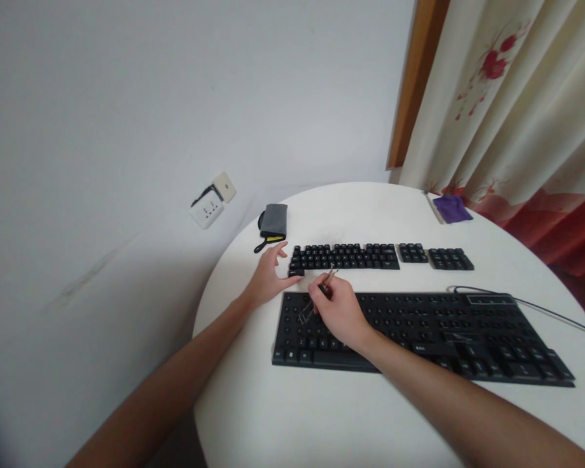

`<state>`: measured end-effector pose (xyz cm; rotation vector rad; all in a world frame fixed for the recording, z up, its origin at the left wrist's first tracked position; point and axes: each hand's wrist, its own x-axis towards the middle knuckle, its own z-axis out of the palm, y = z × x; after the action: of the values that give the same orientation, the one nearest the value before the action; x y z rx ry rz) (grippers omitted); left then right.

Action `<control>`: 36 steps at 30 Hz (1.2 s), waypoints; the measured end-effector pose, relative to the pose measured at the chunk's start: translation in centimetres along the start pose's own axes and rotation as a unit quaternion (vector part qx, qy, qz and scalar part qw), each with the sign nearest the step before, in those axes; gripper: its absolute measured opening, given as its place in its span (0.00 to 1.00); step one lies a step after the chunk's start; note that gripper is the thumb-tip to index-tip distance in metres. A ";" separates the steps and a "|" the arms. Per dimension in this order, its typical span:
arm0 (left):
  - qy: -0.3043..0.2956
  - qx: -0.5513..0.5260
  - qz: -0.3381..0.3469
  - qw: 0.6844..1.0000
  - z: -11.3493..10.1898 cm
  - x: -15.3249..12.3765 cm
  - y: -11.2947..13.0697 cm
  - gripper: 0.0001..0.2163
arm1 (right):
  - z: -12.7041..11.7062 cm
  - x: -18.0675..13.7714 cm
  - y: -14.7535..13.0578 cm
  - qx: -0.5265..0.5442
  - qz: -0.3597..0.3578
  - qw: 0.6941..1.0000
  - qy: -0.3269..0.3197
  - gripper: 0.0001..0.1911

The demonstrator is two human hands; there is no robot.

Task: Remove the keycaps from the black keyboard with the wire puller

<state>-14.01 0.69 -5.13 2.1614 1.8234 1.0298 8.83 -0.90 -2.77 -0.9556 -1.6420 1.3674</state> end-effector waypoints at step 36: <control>0.009 -0.013 0.000 1.000 0.2 0.1 -0.6 0.41 | 0.1 0.0 0.0 -0.002 0.000 1.000 -0.007 0.15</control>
<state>-14.39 0.96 -5.55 2.1441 1.8073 1.0701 8.79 -0.94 -2.82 -0.9506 -1.6545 1.3753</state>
